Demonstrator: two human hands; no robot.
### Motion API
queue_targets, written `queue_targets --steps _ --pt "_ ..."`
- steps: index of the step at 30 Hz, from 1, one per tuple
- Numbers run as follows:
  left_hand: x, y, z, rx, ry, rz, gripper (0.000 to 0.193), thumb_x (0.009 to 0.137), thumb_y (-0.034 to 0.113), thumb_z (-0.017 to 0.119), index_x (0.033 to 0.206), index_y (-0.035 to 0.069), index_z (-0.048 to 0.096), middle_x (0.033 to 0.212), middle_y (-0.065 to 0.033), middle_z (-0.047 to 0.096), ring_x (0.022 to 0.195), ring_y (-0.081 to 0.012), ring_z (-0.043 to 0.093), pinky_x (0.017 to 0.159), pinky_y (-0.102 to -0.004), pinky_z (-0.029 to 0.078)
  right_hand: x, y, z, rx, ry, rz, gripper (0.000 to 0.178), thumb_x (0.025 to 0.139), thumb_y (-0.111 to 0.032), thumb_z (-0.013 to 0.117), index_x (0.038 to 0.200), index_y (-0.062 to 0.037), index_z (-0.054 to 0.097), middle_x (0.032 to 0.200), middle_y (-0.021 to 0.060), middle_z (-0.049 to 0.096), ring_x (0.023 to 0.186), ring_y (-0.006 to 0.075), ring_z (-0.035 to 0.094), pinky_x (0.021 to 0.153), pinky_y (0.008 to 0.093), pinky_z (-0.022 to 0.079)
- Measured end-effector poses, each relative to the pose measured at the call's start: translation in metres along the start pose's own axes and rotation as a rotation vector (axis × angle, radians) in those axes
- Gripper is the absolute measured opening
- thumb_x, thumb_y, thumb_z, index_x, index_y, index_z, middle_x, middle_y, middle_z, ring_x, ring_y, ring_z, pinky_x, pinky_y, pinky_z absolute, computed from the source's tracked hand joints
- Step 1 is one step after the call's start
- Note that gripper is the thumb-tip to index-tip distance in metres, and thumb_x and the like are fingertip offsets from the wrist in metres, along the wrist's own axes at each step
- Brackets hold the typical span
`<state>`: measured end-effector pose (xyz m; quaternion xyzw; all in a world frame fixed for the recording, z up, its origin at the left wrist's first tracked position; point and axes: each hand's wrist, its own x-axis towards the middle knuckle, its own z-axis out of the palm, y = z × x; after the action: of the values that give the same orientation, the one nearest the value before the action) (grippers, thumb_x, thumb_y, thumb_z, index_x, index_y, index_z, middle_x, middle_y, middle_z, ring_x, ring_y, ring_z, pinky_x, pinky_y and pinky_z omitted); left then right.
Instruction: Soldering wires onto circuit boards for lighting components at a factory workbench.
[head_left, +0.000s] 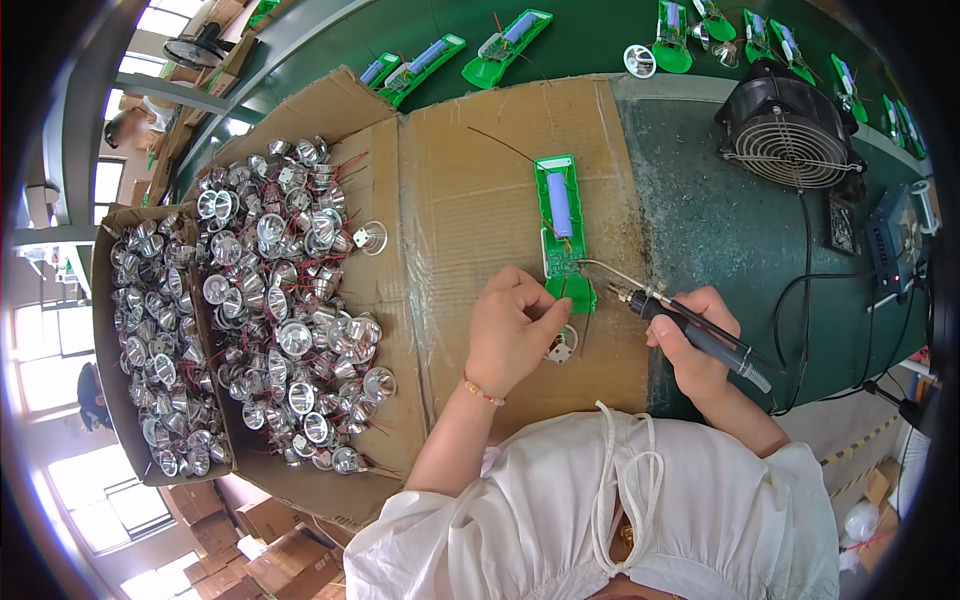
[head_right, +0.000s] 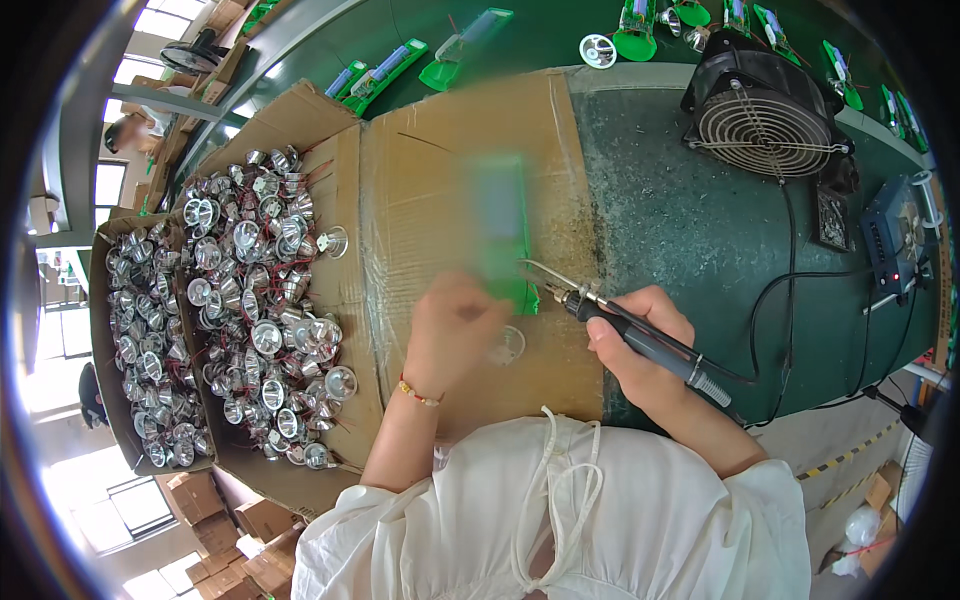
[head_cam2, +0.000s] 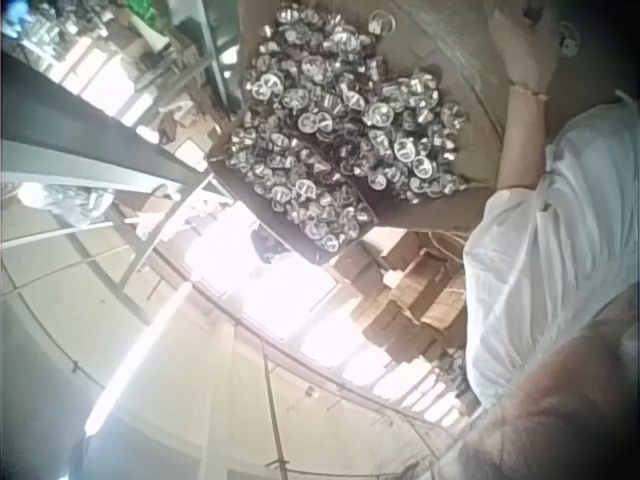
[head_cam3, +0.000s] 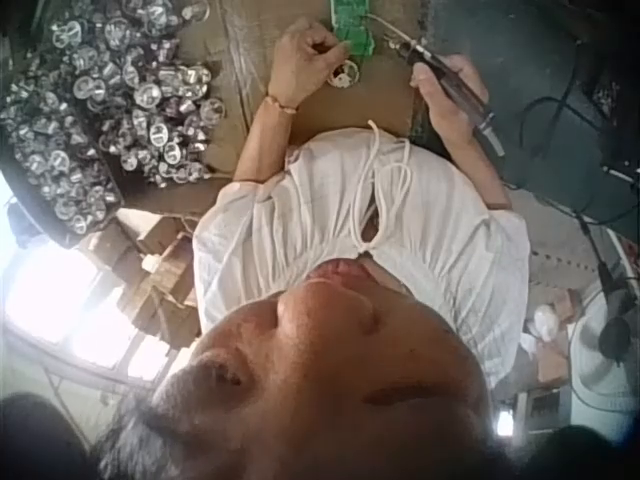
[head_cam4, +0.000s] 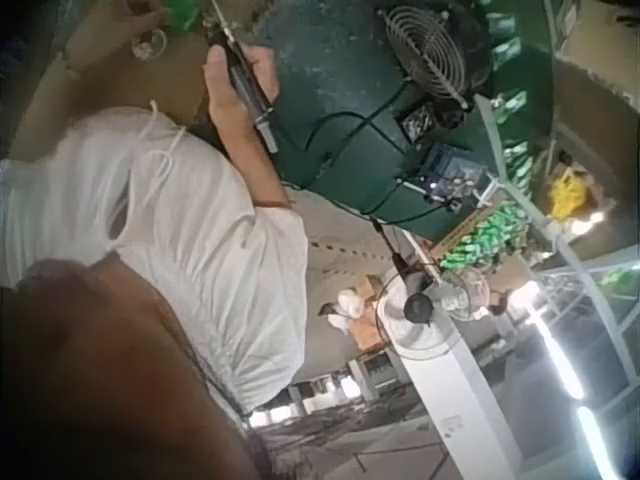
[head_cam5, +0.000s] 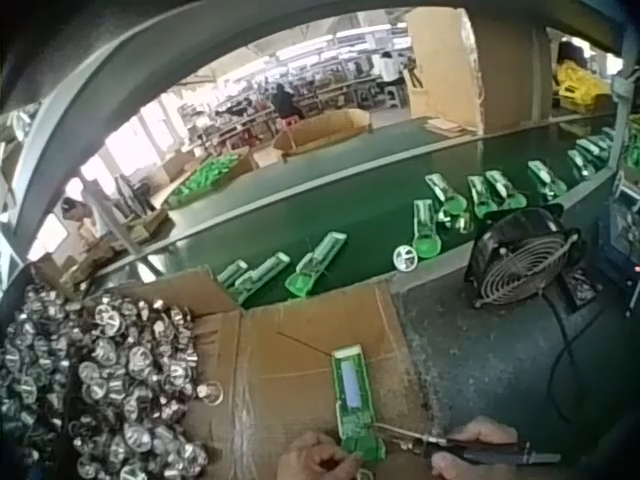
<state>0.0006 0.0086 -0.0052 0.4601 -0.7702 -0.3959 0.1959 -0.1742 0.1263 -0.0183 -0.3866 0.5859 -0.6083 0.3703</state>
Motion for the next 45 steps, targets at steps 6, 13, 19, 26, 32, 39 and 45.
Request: queue_targets --steps 6,13,19,26,32,39,45 --pt "0.002 0.002 -0.001 0.014 -0.02 -0.026 0.018 0.068 0.016 0.067 0.059 0.002 0.061 0.07 -0.0087 0.053 0.073 -0.0232 0.051 0.064 -0.0327 0.041 0.002 0.002 0.001 -0.025 -0.025 0.024 0.014 0.078 -0.002 0.059 0.079 0.0001 0.046 0.064 0.0089 0.057 0.057 0.011 0.055 0.053 0.0238 0.046" --pt "0.003 0.002 -0.002 -0.029 -0.044 -0.072 0.018 0.068 0.016 0.066 0.059 0.002 0.061 0.07 -0.0087 0.053 0.075 -0.0238 0.051 0.066 -0.0328 0.042 0.0 -0.004 0.002 0.032 0.028 0.054 0.012 0.079 -0.004 0.058 0.081 0.0008 0.046 0.065 0.0097 0.057 0.057 0.0121 0.056 0.054 0.0248 0.047" --pt "0.005 0.004 -0.004 0.0 -0.066 -0.076 0.018 0.068 0.016 0.066 0.058 0.002 0.061 0.069 -0.0088 0.054 0.073 -0.0233 0.052 0.065 -0.0326 0.042 0.0 -0.006 0.001 0.056 0.043 0.015 0.012 0.08 -0.003 0.057 0.083 0.0021 0.046 0.067 0.0108 0.056 0.059 0.0132 0.056 0.055 0.0257 0.047" --pt "0.004 0.001 -0.003 -0.014 -0.058 -0.076 0.02 0.07 0.017 0.066 0.058 0.002 0.061 0.066 -0.0087 0.053 0.069 -0.0229 0.052 0.062 -0.0327 0.042 0.001 -0.005 0.002 0.073 0.041 0.03 0.011 0.08 -0.001 0.055 0.084 0.002 0.046 0.067 0.0112 0.057 0.059 0.013 0.056 0.055 0.0257 0.047" --pt "0.006 0.002 -0.002 -0.069 0.017 -0.085 0.024 0.076 0.019 0.064 0.061 0.001 0.062 0.065 -0.0091 0.053 0.059 -0.0219 0.052 0.054 -0.0316 0.04 0.002 -0.003 0.001 0.048 -0.002 0.049 0.01 0.079 0.0 0.055 0.083 0.0021 0.047 0.067 0.0111 0.057 0.058 0.0128 0.056 0.055 0.0256 0.047" --pt "0.016 -0.005 -0.004 -0.022 -0.055 -0.031 0.021 0.075 0.021 0.064 0.064 0.002 0.063 0.069 -0.0084 0.055 0.057 -0.0213 0.053 0.052 -0.0314 0.041 0.009 -0.003 0.006 0.055 0.004 0.053 0.01 0.079 -0.001 0.057 0.081 0.0015 0.047 0.066 0.0102 0.057 0.057 0.0122 0.056 0.054 0.0249 0.047" --pt "0.019 -0.003 -0.006 -0.014 -0.094 -0.096 0.021 0.074 0.022 0.064 0.064 0.003 0.063 0.069 -0.0079 0.055 0.058 -0.0216 0.054 0.053 -0.0318 0.041 0.012 -0.003 0.008 0.048 -0.013 0.08 0.011 0.079 -0.003 0.058 0.08 0.0009 0.048 0.065 0.0092 0.057 0.056 0.0117 0.056 0.053 0.0245 0.046"
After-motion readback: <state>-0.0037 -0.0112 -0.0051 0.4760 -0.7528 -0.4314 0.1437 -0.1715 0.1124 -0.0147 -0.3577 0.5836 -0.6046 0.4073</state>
